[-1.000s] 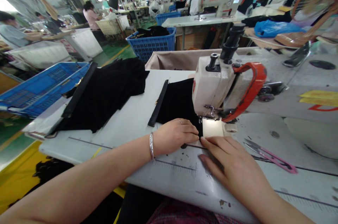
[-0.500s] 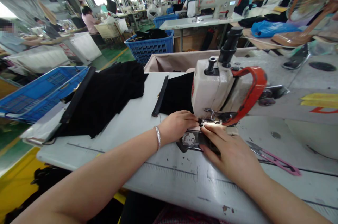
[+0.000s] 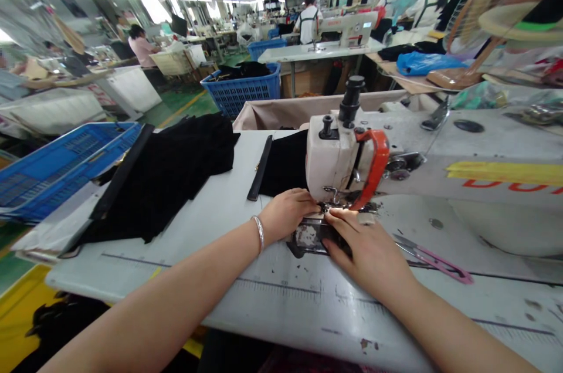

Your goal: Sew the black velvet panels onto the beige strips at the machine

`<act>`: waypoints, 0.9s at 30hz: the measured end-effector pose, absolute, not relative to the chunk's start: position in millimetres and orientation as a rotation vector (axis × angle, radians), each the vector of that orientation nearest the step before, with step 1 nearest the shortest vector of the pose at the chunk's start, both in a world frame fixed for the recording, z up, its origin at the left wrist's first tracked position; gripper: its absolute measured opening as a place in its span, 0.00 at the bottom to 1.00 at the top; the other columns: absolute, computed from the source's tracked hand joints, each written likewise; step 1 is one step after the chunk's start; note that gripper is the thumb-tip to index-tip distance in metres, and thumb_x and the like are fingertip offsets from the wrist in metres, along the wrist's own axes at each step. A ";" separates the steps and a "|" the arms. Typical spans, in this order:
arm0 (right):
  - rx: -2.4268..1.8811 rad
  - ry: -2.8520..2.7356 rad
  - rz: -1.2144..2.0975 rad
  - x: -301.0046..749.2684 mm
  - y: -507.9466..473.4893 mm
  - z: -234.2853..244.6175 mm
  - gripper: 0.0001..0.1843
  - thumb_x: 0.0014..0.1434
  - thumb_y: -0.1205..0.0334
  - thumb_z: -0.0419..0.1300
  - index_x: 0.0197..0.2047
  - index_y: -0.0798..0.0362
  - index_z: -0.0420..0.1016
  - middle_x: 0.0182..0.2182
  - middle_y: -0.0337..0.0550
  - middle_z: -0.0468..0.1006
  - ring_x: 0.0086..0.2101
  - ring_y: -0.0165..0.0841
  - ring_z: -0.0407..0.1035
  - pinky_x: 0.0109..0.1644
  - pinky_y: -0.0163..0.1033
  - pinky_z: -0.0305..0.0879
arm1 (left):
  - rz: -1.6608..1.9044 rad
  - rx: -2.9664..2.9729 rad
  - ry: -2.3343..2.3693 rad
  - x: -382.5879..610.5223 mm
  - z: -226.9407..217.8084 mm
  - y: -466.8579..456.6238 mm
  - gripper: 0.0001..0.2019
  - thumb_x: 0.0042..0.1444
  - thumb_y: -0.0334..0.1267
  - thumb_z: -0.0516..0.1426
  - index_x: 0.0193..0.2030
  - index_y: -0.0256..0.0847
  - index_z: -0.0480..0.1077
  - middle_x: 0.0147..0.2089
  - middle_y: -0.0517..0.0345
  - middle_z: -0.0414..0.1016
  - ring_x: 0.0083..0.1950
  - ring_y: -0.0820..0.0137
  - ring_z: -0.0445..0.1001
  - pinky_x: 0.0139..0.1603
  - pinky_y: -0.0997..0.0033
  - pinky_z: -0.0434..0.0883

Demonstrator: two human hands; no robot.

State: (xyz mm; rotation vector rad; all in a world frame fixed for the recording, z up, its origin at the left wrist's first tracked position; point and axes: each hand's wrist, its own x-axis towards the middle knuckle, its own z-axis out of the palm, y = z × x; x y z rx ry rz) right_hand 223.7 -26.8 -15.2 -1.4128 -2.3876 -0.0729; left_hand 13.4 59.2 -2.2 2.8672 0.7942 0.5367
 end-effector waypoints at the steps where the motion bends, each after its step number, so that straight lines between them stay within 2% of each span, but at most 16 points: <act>1: -1.404 -2.382 -0.072 223.3 -27.3 -14.8 0.23 0.63 0.54 0.54 0.58 0.54 0.68 0.51 0.51 0.74 0.50 0.43 0.67 0.53 0.52 0.64 | 0.530 2.866 0.796 13.5 -1.7 58.9 0.15 0.58 0.23 0.52 0.47 0.39 0.75 0.49 0.56 0.77 0.52 0.70 0.72 0.58 0.67 0.69; 10: -1.444 -2.361 -0.024 221.3 -27.3 -14.0 0.23 0.63 0.54 0.53 0.59 0.54 0.66 0.54 0.50 0.71 0.52 0.43 0.64 0.56 0.52 0.60 | 0.601 2.822 0.831 14.4 -2.6 60.4 0.14 0.59 0.25 0.52 0.45 0.40 0.75 0.48 0.57 0.77 0.52 0.69 0.73 0.57 0.66 0.70; 14: -1.453 -2.344 0.029 220.2 -29.2 -12.1 0.21 0.64 0.54 0.52 0.57 0.54 0.67 0.55 0.51 0.70 0.51 0.43 0.66 0.55 0.52 0.59 | 0.595 2.827 0.837 13.7 -3.3 60.9 0.13 0.58 0.25 0.53 0.45 0.40 0.76 0.49 0.56 0.77 0.51 0.68 0.73 0.57 0.65 0.70; 21: -1.374 -2.282 0.105 215.7 -29.0 -8.0 0.15 0.63 0.61 0.53 0.51 0.54 0.71 0.49 0.51 0.73 0.48 0.42 0.67 0.53 0.52 0.61 | 0.619 2.825 0.805 14.2 -2.5 57.2 0.14 0.59 0.24 0.51 0.44 0.39 0.76 0.47 0.57 0.78 0.51 0.71 0.73 0.58 0.68 0.70; 24: -1.367 -2.271 0.089 217.2 -35.9 -0.6 0.15 0.62 0.60 0.56 0.51 0.53 0.71 0.48 0.48 0.74 0.50 0.40 0.66 0.56 0.49 0.60 | 0.609 2.787 0.907 11.7 -2.2 55.1 0.15 0.60 0.27 0.49 0.43 0.41 0.77 0.46 0.56 0.79 0.49 0.70 0.74 0.55 0.68 0.72; 27: -1.402 -2.275 0.028 236.7 -60.1 11.5 0.14 0.62 0.56 0.57 0.50 0.47 0.72 0.47 0.40 0.75 0.49 0.33 0.66 0.59 0.43 0.58 | 0.563 2.704 1.044 6.2 -5.7 60.0 0.14 0.62 0.35 0.50 0.45 0.45 0.76 0.47 0.59 0.78 0.46 0.69 0.76 0.52 0.69 0.73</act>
